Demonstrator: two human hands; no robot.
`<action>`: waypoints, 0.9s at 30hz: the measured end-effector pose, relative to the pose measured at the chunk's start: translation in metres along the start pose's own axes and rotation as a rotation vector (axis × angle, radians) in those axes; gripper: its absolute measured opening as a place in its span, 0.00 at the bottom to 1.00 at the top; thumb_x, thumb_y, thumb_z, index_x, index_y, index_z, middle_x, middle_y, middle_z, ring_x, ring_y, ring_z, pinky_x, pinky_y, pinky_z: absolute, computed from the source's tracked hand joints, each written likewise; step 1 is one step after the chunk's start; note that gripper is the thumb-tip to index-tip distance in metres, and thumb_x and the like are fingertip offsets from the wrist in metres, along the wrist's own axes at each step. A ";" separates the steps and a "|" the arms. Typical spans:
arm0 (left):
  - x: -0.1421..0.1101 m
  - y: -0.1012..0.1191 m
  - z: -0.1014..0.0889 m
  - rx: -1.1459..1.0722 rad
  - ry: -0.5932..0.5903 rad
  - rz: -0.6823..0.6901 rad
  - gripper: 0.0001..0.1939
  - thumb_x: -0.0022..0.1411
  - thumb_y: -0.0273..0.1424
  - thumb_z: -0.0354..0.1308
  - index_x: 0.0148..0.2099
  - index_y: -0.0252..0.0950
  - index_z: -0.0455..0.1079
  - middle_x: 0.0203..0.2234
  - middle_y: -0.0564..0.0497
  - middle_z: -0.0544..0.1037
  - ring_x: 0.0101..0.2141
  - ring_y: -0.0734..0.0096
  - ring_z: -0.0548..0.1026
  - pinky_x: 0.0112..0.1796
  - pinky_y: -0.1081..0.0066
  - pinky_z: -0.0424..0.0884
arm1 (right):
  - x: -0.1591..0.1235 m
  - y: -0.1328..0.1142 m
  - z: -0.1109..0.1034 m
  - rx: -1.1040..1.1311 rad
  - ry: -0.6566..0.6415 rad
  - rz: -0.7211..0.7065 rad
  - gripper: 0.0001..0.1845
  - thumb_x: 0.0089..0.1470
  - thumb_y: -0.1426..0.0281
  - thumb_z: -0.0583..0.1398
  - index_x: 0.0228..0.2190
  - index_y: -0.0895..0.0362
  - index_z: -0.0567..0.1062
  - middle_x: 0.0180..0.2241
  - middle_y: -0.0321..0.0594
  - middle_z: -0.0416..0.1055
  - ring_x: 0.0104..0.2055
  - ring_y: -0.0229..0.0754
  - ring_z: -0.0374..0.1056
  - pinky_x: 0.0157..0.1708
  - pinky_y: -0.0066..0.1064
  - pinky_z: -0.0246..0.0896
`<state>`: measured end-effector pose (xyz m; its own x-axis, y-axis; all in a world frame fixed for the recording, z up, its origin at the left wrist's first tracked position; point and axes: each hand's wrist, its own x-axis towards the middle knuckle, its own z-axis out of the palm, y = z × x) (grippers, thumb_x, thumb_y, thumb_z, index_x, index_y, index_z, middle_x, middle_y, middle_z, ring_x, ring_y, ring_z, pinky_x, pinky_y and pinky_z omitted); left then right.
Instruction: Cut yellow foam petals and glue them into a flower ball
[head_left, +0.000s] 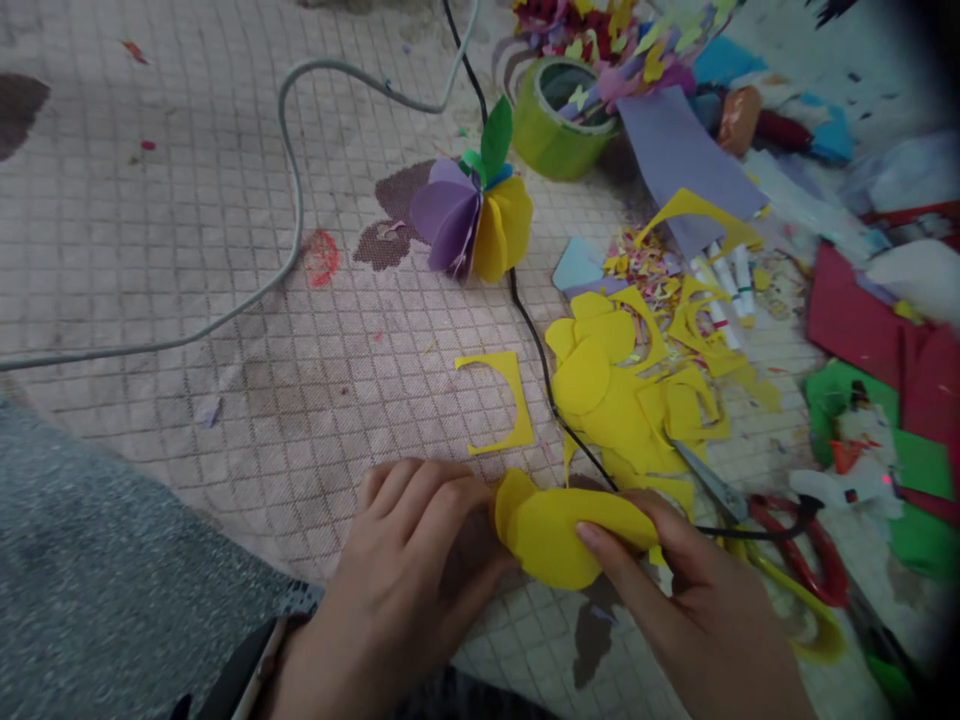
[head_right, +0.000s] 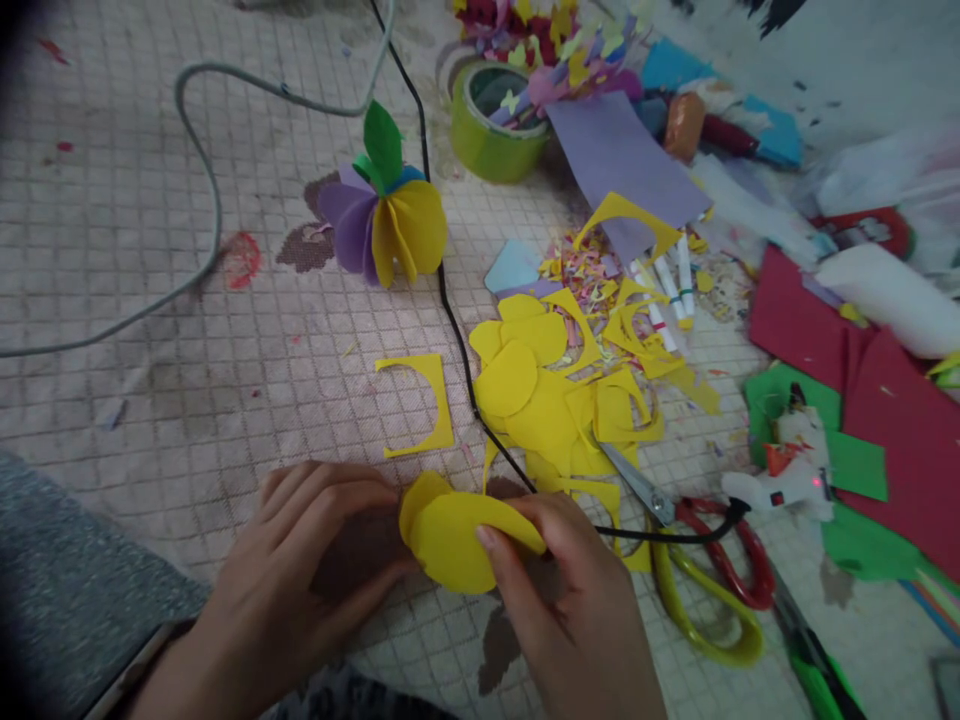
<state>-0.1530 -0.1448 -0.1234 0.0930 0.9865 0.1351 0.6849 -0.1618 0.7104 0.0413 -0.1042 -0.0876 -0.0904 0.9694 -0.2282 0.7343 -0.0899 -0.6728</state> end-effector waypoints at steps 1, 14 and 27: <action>0.000 0.000 0.000 -0.001 -0.001 0.003 0.17 0.54 0.31 0.64 0.44 0.39 0.63 0.37 0.50 0.75 0.37 0.61 0.69 0.38 0.62 0.61 | -0.002 0.003 -0.002 0.014 0.005 0.014 0.08 0.50 0.62 0.62 0.32 0.50 0.78 0.31 0.36 0.78 0.33 0.44 0.73 0.30 0.28 0.70; 0.001 0.002 -0.010 -0.145 -0.034 0.006 0.11 0.61 0.24 0.53 0.46 0.40 0.64 0.39 0.49 0.72 0.39 0.64 0.68 0.38 0.63 0.62 | -0.007 0.000 -0.005 0.158 0.074 0.063 0.09 0.49 0.62 0.63 0.33 0.50 0.80 0.30 0.36 0.80 0.29 0.45 0.76 0.25 0.27 0.74; 0.001 0.001 -0.007 -0.073 0.004 0.059 0.14 0.55 0.41 0.62 0.40 0.40 0.67 0.35 0.51 0.72 0.36 0.62 0.68 0.36 0.61 0.61 | -0.008 -0.001 -0.002 0.135 0.099 0.032 0.07 0.50 0.62 0.63 0.32 0.50 0.77 0.30 0.36 0.79 0.30 0.44 0.75 0.23 0.26 0.71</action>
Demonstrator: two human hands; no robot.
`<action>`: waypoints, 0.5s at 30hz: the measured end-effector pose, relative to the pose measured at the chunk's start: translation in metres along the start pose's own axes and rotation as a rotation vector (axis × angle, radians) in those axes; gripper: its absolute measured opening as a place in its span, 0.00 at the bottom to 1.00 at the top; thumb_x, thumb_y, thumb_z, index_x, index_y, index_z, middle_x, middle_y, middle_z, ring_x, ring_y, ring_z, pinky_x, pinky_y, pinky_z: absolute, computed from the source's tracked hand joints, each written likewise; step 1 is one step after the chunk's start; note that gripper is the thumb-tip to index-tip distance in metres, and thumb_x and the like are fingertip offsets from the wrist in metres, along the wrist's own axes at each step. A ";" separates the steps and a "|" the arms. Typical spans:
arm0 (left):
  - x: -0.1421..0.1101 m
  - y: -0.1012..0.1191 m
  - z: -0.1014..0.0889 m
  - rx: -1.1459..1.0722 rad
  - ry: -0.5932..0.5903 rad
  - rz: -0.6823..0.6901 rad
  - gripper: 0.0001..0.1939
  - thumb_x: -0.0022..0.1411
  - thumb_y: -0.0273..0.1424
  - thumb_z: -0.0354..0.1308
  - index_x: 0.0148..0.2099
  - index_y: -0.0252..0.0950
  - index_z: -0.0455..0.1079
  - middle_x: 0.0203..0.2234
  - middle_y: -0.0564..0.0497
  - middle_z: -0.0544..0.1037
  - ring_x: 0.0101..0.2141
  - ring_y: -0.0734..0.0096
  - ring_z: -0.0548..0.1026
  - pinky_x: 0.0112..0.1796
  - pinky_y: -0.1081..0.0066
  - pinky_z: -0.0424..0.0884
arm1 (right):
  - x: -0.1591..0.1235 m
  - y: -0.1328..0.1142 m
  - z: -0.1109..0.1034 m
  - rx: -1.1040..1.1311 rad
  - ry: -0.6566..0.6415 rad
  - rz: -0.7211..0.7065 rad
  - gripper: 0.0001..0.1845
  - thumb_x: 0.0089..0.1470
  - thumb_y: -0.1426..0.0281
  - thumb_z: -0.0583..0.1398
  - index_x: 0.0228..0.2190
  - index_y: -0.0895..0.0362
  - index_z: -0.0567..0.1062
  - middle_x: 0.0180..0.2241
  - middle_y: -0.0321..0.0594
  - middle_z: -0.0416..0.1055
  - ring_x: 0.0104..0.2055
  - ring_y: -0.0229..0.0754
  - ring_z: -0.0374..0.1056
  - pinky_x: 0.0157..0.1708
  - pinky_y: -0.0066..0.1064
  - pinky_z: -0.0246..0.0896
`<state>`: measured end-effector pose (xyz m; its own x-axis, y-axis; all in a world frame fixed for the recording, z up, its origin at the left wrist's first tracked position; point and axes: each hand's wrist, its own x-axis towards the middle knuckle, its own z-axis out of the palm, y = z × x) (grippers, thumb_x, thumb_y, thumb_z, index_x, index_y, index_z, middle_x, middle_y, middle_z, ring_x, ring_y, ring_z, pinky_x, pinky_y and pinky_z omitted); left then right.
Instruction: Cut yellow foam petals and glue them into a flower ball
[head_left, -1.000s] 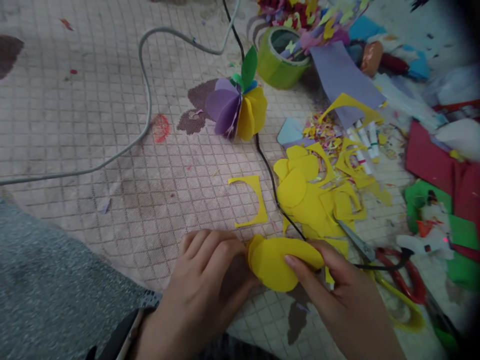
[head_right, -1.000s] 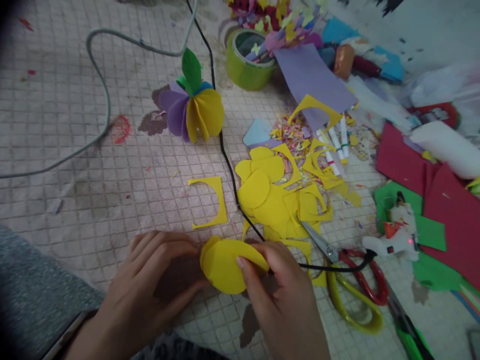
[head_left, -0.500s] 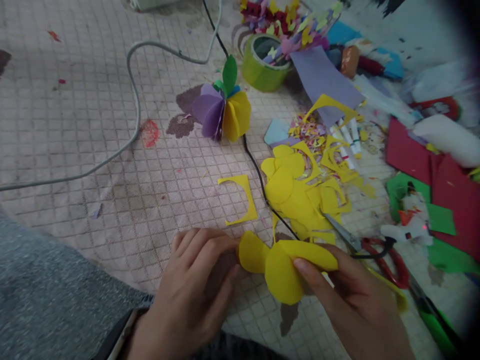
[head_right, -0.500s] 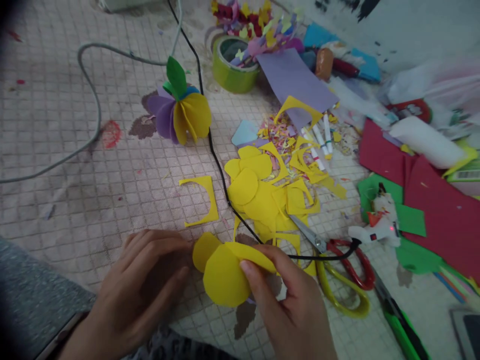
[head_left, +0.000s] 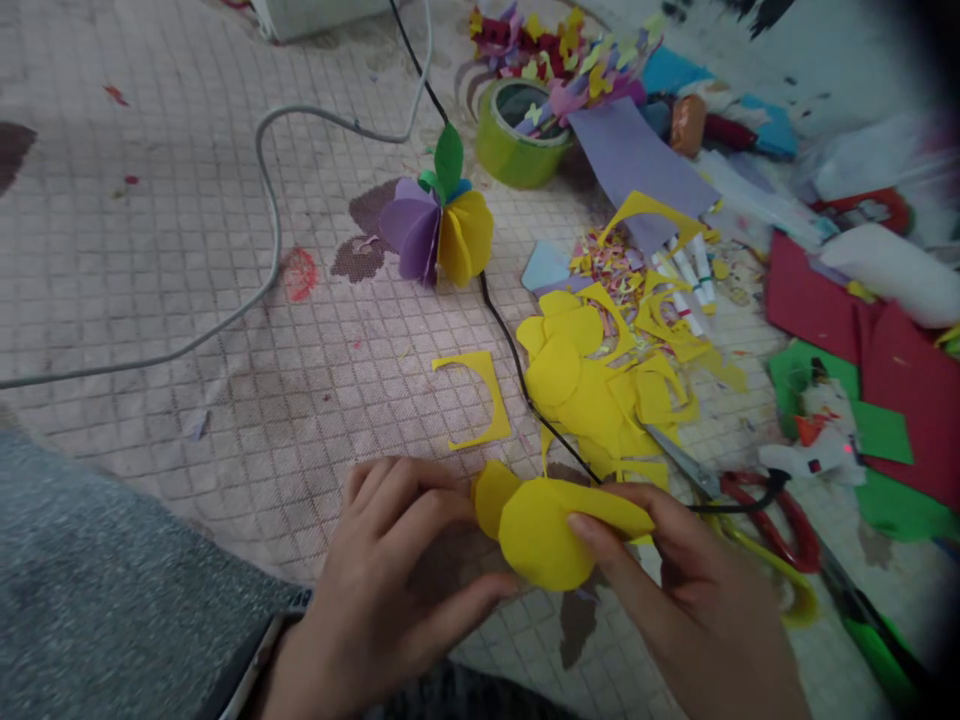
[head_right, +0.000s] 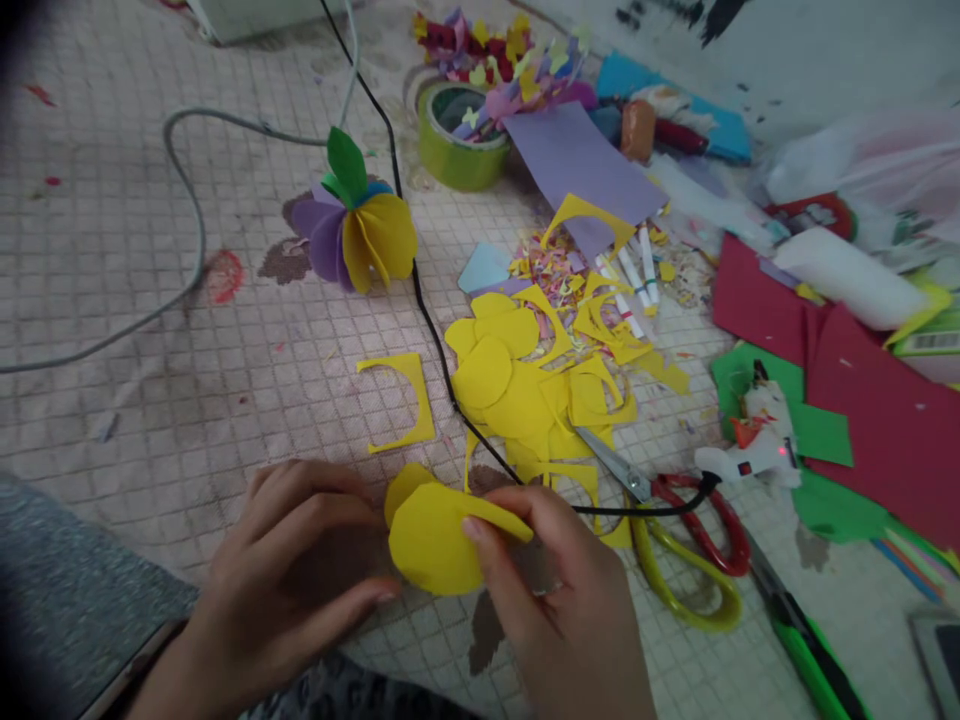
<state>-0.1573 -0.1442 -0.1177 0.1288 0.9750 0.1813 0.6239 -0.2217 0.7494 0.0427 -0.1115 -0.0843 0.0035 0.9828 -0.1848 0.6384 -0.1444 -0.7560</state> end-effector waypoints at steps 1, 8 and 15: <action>0.000 0.000 0.001 0.011 0.010 0.000 0.15 0.55 0.40 0.63 0.41 0.40 0.66 0.35 0.50 0.72 0.36 0.62 0.68 0.36 0.61 0.60 | 0.003 0.003 -0.003 -0.025 -0.009 -0.017 0.08 0.50 0.62 0.63 0.33 0.50 0.77 0.30 0.36 0.79 0.30 0.44 0.75 0.23 0.27 0.71; 0.001 0.002 0.005 0.122 0.038 -0.029 0.21 0.54 0.42 0.63 0.47 0.37 0.65 0.41 0.45 0.71 0.41 0.58 0.67 0.40 0.59 0.60 | 0.021 0.003 -0.006 -0.241 -0.086 -0.257 0.05 0.52 0.63 0.61 0.30 0.50 0.75 0.32 0.36 0.75 0.34 0.44 0.71 0.31 0.32 0.67; 0.003 0.003 0.007 0.180 0.028 -0.061 0.26 0.54 0.45 0.62 0.49 0.37 0.65 0.42 0.44 0.71 0.42 0.56 0.66 0.41 0.58 0.62 | 0.024 0.002 0.009 -0.324 -0.117 -0.333 0.03 0.56 0.66 0.59 0.32 0.51 0.72 0.32 0.36 0.73 0.37 0.45 0.68 0.36 0.36 0.61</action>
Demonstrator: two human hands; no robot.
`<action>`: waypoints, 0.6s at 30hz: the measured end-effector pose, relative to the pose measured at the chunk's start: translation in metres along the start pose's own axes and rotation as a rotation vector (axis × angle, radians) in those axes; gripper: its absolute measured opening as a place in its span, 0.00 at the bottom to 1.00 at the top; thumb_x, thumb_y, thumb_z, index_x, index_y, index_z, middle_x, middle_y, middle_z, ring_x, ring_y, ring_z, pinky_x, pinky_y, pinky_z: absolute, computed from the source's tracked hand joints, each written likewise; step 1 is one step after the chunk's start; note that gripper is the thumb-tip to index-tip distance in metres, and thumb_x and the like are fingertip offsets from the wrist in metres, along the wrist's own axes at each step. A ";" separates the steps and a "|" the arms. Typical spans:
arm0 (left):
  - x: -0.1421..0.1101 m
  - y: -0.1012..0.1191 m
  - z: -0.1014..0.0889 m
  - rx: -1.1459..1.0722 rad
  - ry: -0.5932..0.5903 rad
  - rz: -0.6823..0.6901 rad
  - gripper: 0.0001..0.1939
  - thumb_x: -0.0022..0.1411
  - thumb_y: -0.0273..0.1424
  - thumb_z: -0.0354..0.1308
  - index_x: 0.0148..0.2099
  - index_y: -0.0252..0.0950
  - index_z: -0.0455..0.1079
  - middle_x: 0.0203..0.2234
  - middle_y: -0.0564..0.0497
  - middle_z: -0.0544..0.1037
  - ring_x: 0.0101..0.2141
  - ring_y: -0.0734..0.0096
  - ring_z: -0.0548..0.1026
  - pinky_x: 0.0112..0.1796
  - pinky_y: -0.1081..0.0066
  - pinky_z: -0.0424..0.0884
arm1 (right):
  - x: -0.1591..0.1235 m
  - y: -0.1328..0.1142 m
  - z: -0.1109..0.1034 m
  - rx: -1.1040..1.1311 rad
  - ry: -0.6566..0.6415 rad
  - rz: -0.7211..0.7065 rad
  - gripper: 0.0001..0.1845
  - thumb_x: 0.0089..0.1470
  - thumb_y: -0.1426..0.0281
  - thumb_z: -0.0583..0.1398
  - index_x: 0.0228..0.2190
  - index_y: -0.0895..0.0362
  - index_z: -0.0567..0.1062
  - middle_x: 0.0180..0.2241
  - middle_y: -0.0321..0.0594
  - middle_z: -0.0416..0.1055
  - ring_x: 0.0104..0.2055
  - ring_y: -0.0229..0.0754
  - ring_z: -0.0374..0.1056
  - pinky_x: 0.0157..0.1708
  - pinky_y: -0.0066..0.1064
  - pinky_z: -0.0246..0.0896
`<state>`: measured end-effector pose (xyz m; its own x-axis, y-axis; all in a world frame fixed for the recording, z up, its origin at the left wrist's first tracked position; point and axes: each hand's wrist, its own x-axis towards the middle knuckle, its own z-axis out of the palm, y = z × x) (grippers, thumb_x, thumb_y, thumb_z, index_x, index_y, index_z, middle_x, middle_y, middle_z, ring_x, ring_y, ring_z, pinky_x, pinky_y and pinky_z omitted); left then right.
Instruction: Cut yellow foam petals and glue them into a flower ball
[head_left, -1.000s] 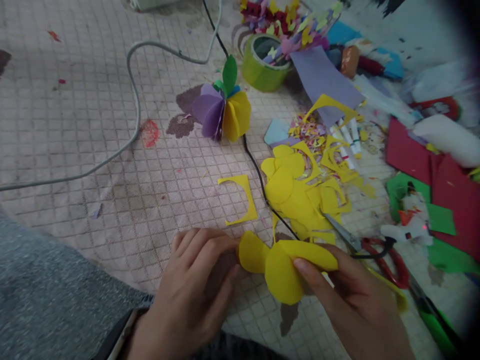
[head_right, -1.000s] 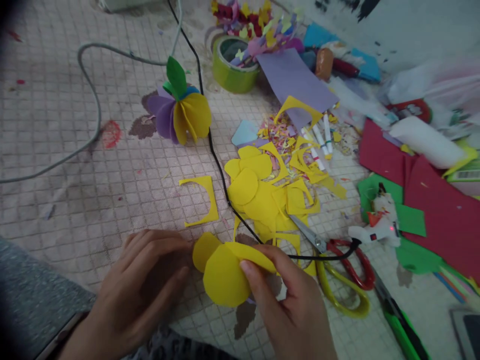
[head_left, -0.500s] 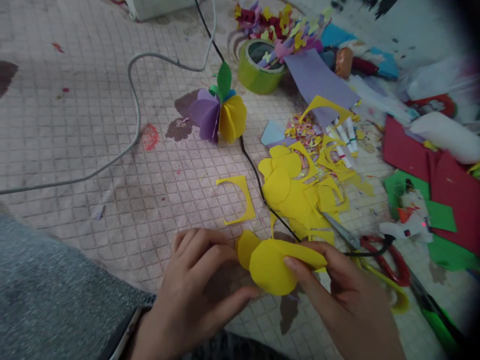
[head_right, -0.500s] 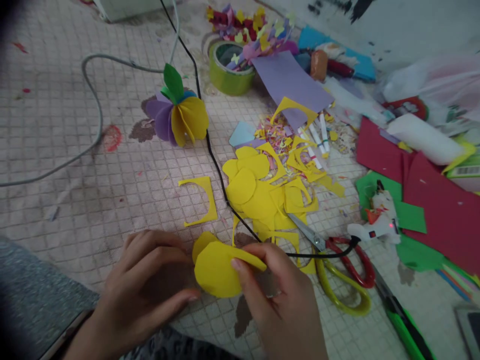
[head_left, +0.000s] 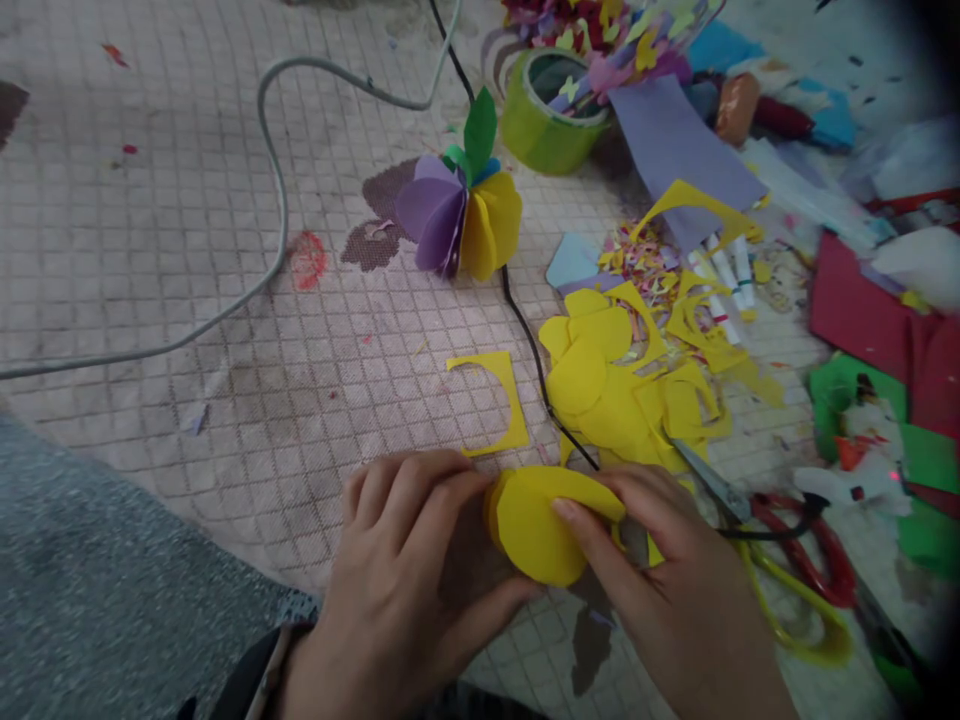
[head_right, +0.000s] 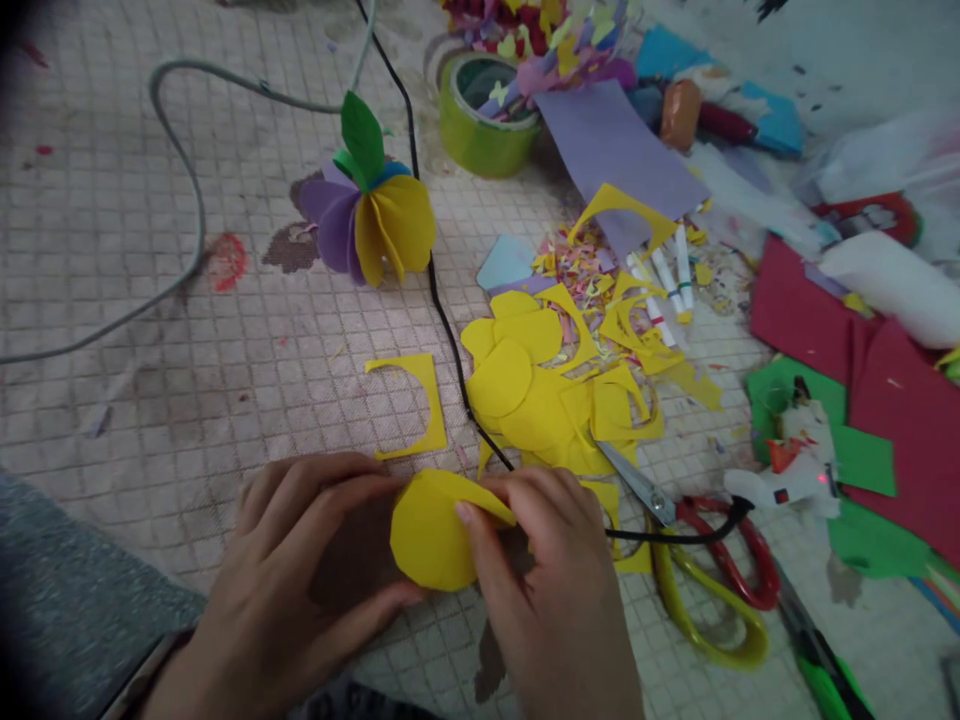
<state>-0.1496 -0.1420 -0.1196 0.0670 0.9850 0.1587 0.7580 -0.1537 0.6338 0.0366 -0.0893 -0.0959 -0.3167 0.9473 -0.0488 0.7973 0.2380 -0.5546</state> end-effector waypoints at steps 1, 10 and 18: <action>0.000 0.000 0.000 -0.004 -0.005 0.000 0.27 0.53 0.46 0.62 0.50 0.36 0.65 0.42 0.43 0.71 0.42 0.56 0.66 0.41 0.58 0.62 | 0.000 0.000 0.001 -0.005 0.004 -0.012 0.02 0.56 0.66 0.59 0.32 0.51 0.72 0.32 0.36 0.73 0.37 0.45 0.68 0.37 0.36 0.60; 0.001 0.002 -0.002 -0.054 0.026 -0.034 0.26 0.53 0.44 0.64 0.50 0.36 0.68 0.42 0.45 0.73 0.42 0.58 0.67 0.42 0.59 0.62 | -0.001 0.002 0.004 -0.021 -0.024 -0.043 0.01 0.56 0.68 0.59 0.33 0.51 0.70 0.32 0.35 0.72 0.37 0.43 0.66 0.37 0.35 0.59; 0.001 0.002 0.001 -0.030 0.046 -0.047 0.21 0.53 0.41 0.64 0.47 0.37 0.70 0.41 0.47 0.74 0.41 0.59 0.68 0.41 0.60 0.61 | -0.001 -0.001 0.006 -0.034 0.000 -0.033 0.02 0.56 0.69 0.59 0.32 0.52 0.70 0.31 0.35 0.70 0.37 0.43 0.65 0.37 0.35 0.59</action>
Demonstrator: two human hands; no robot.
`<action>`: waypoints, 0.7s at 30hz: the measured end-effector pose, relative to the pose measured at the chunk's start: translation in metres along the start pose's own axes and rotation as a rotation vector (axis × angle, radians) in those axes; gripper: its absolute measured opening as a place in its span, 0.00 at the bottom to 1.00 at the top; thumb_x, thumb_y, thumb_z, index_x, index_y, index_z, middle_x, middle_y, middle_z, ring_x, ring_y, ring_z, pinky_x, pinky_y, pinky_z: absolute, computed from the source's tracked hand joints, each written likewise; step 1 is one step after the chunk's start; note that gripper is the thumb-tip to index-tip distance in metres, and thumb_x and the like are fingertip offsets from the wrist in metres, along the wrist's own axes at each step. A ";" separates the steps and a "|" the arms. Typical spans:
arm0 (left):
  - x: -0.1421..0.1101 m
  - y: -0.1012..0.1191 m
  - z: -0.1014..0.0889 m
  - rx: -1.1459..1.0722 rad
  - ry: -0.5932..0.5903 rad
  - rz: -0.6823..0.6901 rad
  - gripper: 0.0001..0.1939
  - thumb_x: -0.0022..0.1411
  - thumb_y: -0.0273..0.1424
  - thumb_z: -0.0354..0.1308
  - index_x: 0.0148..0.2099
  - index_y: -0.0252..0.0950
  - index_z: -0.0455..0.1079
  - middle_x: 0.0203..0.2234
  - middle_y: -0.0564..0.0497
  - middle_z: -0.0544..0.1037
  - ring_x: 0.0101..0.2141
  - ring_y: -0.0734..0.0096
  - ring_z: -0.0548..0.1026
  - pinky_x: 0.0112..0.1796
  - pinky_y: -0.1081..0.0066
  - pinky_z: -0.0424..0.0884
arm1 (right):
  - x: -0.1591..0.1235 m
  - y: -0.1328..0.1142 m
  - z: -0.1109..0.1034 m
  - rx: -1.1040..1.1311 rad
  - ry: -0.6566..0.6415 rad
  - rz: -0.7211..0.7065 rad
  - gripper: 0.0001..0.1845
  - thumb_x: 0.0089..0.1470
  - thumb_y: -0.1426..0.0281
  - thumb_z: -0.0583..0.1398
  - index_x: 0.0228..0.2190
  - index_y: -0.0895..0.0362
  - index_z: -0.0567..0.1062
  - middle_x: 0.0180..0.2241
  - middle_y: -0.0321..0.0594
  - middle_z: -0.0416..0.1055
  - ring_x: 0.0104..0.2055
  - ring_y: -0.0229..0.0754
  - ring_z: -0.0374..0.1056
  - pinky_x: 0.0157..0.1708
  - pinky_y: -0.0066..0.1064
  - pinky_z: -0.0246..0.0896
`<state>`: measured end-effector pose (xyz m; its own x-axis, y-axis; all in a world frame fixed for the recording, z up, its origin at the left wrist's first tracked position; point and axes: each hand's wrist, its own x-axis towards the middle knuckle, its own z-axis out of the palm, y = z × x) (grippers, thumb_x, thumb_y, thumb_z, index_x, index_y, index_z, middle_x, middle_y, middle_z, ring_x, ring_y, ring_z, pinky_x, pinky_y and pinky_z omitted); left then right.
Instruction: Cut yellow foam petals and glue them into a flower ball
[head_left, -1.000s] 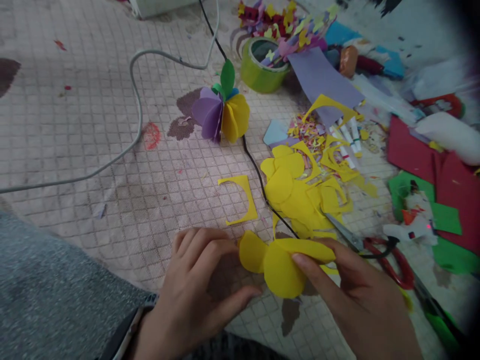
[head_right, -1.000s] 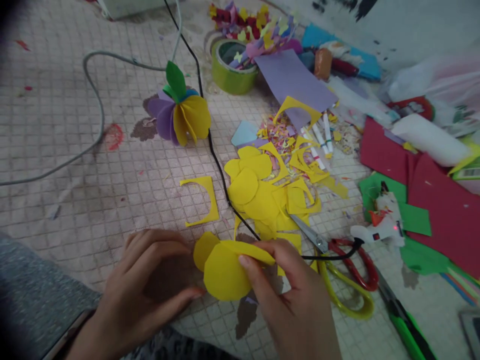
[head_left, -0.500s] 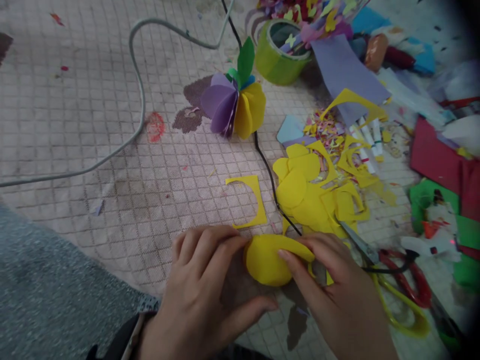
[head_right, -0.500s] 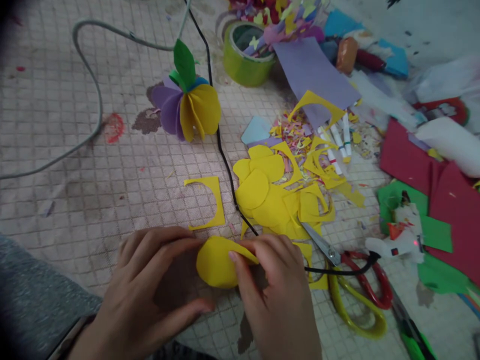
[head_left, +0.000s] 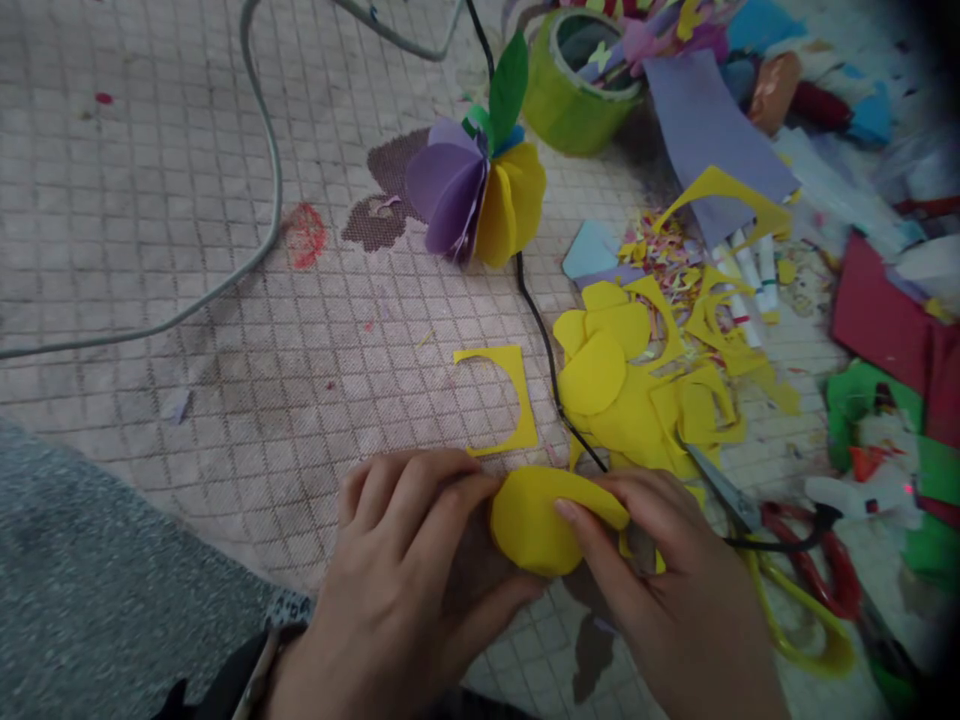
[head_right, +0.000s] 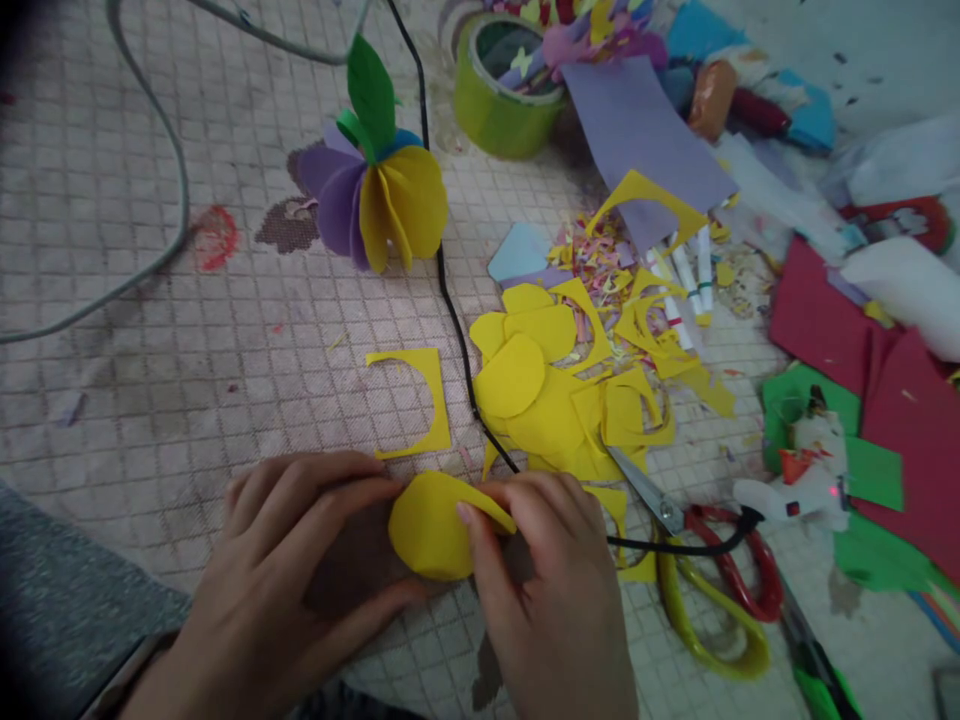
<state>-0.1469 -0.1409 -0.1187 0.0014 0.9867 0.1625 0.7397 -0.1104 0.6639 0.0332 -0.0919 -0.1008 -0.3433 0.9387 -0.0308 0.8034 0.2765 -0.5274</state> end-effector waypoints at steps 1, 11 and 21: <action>0.000 0.000 0.000 0.000 0.006 -0.001 0.21 0.53 0.41 0.64 0.47 0.37 0.70 0.41 0.47 0.74 0.41 0.59 0.68 0.41 0.60 0.61 | 0.000 0.000 0.000 -0.001 -0.002 -0.002 0.02 0.56 0.69 0.59 0.31 0.52 0.69 0.31 0.35 0.70 0.37 0.43 0.65 0.37 0.35 0.59; 0.000 0.000 0.002 0.013 0.007 0.000 0.20 0.54 0.41 0.63 0.45 0.35 0.70 0.40 0.47 0.74 0.40 0.59 0.68 0.41 0.58 0.61 | 0.001 -0.002 0.001 -0.014 0.012 -0.033 0.03 0.56 0.69 0.59 0.30 0.53 0.69 0.30 0.36 0.71 0.35 0.43 0.65 0.35 0.35 0.59; 0.000 -0.002 0.001 0.018 -0.023 0.020 0.20 0.54 0.40 0.63 0.46 0.35 0.69 0.41 0.46 0.74 0.40 0.58 0.68 0.40 0.58 0.63 | 0.001 -0.004 0.000 -0.010 0.012 -0.035 0.04 0.55 0.71 0.59 0.29 0.54 0.68 0.28 0.37 0.70 0.33 0.43 0.64 0.33 0.37 0.59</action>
<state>-0.1481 -0.1406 -0.1208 0.0314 0.9868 0.1589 0.7512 -0.1282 0.6475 0.0296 -0.0919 -0.0993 -0.3655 0.9308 -0.0021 0.7958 0.3113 -0.5194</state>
